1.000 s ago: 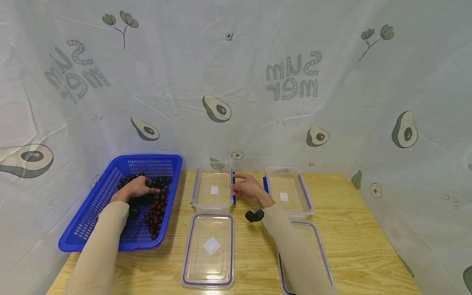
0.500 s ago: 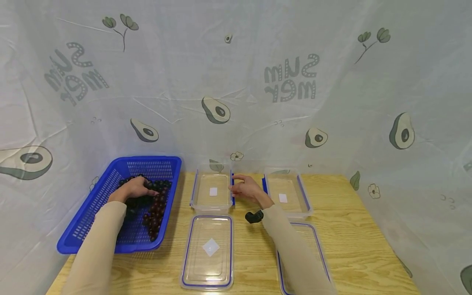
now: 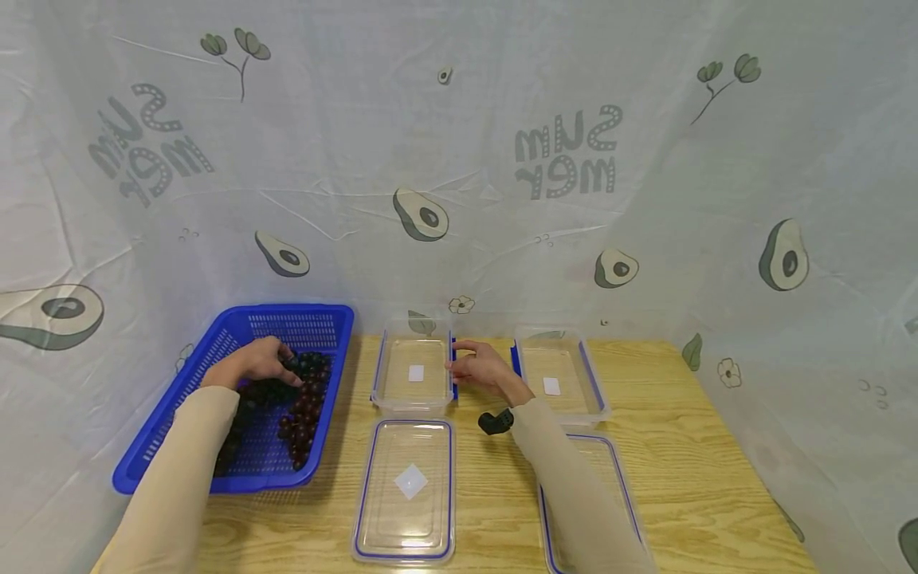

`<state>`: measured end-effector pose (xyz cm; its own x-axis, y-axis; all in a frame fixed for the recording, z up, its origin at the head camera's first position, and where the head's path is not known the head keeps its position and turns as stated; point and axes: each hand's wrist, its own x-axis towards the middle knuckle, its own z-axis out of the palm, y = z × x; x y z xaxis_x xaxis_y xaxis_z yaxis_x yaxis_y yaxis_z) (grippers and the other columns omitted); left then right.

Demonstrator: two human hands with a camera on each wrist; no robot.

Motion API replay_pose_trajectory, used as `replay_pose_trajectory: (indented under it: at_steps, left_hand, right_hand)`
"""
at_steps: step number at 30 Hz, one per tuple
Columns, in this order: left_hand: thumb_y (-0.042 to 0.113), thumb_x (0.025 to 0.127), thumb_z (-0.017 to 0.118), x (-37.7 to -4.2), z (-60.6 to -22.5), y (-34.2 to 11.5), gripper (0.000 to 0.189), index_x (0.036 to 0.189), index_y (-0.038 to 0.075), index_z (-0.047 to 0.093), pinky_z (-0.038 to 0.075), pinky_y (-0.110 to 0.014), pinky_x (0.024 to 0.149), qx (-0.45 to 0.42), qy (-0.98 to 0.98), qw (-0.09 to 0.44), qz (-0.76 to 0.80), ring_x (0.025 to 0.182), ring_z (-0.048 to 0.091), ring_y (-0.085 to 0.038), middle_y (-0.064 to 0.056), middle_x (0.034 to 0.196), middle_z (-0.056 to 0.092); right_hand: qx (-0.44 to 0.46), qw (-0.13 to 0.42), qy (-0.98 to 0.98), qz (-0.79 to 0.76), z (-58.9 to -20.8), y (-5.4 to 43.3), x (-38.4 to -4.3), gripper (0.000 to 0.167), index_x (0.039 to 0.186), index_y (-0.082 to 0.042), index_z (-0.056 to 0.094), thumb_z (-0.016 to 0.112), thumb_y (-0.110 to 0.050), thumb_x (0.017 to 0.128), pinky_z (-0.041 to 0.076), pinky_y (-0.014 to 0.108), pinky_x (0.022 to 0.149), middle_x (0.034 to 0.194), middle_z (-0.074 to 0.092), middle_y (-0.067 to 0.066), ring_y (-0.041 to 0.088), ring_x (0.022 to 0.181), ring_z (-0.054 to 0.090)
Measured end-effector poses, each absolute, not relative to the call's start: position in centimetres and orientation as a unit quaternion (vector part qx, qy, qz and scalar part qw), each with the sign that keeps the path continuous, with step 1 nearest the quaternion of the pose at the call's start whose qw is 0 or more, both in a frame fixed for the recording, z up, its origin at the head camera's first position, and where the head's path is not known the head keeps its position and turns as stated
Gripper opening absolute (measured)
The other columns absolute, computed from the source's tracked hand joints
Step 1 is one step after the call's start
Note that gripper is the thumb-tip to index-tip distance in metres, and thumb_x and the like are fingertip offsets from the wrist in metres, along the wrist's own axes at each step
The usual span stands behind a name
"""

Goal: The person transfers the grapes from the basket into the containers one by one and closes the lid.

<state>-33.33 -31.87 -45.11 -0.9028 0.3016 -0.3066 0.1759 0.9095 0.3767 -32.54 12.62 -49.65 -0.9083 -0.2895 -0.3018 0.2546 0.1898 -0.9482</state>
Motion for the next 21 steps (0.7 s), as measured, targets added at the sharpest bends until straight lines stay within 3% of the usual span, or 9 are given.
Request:
replay_pose_trajectory:
  at_steps: [8,11,14,21]
  left_hand:
    - [0.039,0.083,0.087,-32.9,-45.1,-32.3,0.075,0.132,-0.013,0.063,0.056,-0.05,0.093,0.112,0.958,0.185,0.19,0.102,0.061,-0.031,-0.035,0.136,0.063]
    - [0.042,0.086,0.085,-32.6,-45.3,-32.5,0.075,0.134,-0.011,0.064,0.055,-0.056,0.099,0.107,0.957,0.172,0.208,0.115,0.065,-0.042,-0.037,0.141,0.06]
    - [0.041,0.088,0.084,-32.4,-45.7,-32.6,0.071,0.135,-0.01,0.064,0.052,-0.063,0.104,0.098,0.954,0.156,0.238,0.13,0.057,-0.053,-0.036,0.142,0.059]
    - [0.043,0.091,0.081,-32.0,-46.3,-33.0,0.076,0.138,-0.012,0.06,0.051,-0.064,0.105,0.079,0.948,0.141,0.276,0.135,0.054,-0.056,-0.038,0.147,0.054]
  right_hand:
    - [-0.014,0.215,0.738,-0.64,-49.8,12.6,-32.5,0.059,0.156,-0.001,0.044,0.067,-0.003,0.101,0.061,0.044,0.096,0.119,0.073,0.022,0.016,0.08,0.067]
    - [-0.012,0.215,0.737,-0.64,-49.9,12.6,-32.6,0.058,0.156,-0.002,0.045,0.066,-0.004,0.102,0.061,0.042,0.095,0.111,0.074,0.016,0.016,0.081,0.066]
    - [-0.009,0.212,0.738,-0.641,-50.0,12.6,-32.6,0.056,0.154,-0.002,0.047,0.066,-0.004,0.102,0.062,0.04,0.093,0.105,0.073,0.01,0.016,0.082,0.066]
    - [-0.002,0.211,0.737,-0.642,-50.1,12.6,-32.6,0.056,0.153,-0.003,0.049,0.068,-0.005,0.101,0.062,0.039,0.093,0.107,0.074,0.013,0.015,0.081,0.067]
